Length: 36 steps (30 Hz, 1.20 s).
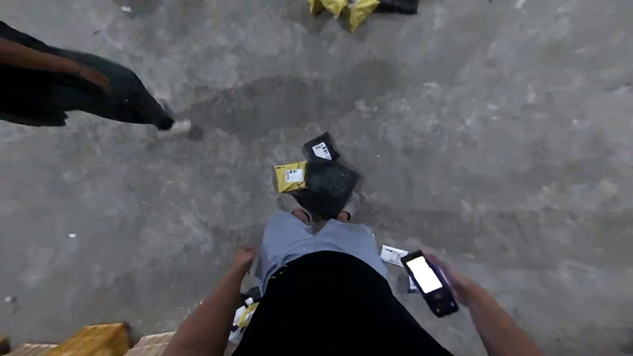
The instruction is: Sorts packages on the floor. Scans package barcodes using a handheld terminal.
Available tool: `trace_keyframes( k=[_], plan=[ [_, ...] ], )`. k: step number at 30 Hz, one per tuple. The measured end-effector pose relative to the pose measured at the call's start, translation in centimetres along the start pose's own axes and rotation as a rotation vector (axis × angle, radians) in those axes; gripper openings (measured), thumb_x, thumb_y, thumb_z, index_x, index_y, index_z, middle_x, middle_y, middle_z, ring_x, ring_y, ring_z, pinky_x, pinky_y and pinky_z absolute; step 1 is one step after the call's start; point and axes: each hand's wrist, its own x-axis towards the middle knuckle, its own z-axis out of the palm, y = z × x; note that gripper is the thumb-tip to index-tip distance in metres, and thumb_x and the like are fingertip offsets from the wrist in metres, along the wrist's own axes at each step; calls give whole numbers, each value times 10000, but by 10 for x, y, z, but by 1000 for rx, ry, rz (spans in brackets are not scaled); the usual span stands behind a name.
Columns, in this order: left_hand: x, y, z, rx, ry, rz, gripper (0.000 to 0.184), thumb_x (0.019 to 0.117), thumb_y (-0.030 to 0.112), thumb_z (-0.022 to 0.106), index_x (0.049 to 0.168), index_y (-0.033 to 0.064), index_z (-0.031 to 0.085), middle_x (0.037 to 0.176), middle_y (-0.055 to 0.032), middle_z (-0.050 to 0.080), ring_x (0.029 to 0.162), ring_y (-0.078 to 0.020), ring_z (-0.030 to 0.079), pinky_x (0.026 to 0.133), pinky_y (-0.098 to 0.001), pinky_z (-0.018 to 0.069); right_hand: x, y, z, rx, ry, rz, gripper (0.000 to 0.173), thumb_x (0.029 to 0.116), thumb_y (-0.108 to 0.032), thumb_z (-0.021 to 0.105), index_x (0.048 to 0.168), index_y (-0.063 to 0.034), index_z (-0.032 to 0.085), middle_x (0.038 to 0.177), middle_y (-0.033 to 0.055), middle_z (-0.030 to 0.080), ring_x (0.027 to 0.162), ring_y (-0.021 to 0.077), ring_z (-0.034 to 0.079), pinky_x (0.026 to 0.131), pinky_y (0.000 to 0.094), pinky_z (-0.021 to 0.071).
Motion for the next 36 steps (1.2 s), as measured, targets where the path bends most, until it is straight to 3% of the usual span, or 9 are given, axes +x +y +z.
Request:
trace_keyframes(
  k=[2,6,13,16,20,24,27,32,36],
  plan=[
    [22,16,-5,113,42,16,350,1028,246,575,1300,38,644,1227,-232,661,1115,-376,646,952,-582,514,24,-39,15,-63,75,-45,783,1007,-720,216,1373,-124,567,1155,147,698,994,279,698,842,523,584],
    [106,77,14,465,-52,123,355,1025,319,561,1259,86,692,1304,-194,651,1220,-364,625,1037,-578,497,116,-106,75,-391,311,-58,587,1106,-448,293,1304,5,609,1232,247,647,1131,360,636,966,583,502],
    [393,250,126,623,-131,401,409,1027,204,538,1418,88,577,1525,-195,480,1357,-369,528,1113,-536,457,356,-221,183,-717,210,-123,490,1108,-399,357,1253,-31,645,1154,229,669,1106,369,641,963,598,476],
    [496,311,178,537,-123,597,542,1040,347,553,1513,94,482,1523,-249,466,1373,-423,497,1129,-576,423,405,-187,217,-441,208,-165,467,1102,-398,395,1180,-40,683,1062,156,689,1003,256,656,906,503,518],
    [580,360,265,325,-111,662,1104,793,674,768,1652,296,186,1593,-226,380,1339,-447,519,1035,-662,478,432,-111,256,-265,66,1,416,1099,-331,403,1167,-44,696,1020,107,698,942,178,659,873,422,551],
    [605,371,334,-115,40,374,1128,854,442,823,1634,77,95,1552,-233,432,1364,-375,517,1116,-543,458,461,-83,270,-377,-182,120,421,1095,-353,407,1120,-50,698,967,116,675,908,214,640,844,462,519],
    [608,388,363,-320,74,218,588,969,324,709,1419,3,506,1301,-234,629,1214,-363,611,1024,-546,503,471,-81,273,-306,-166,167,448,1099,-378,398,1040,-57,704,877,89,639,823,185,607,775,428,510],
    [509,387,346,9,-355,493,449,1096,364,457,1302,-7,604,1224,-230,653,1147,-345,639,1007,-563,506,471,-84,267,-332,-164,177,473,1109,-364,375,1046,-24,698,934,125,659,898,217,627,836,453,512],
    [479,331,315,199,-506,452,385,980,365,665,1175,33,650,1114,-196,664,985,-317,664,853,-553,551,469,-79,270,-353,-204,201,492,1114,-360,356,1058,-9,696,987,154,668,945,240,632,876,470,506]
  ],
)
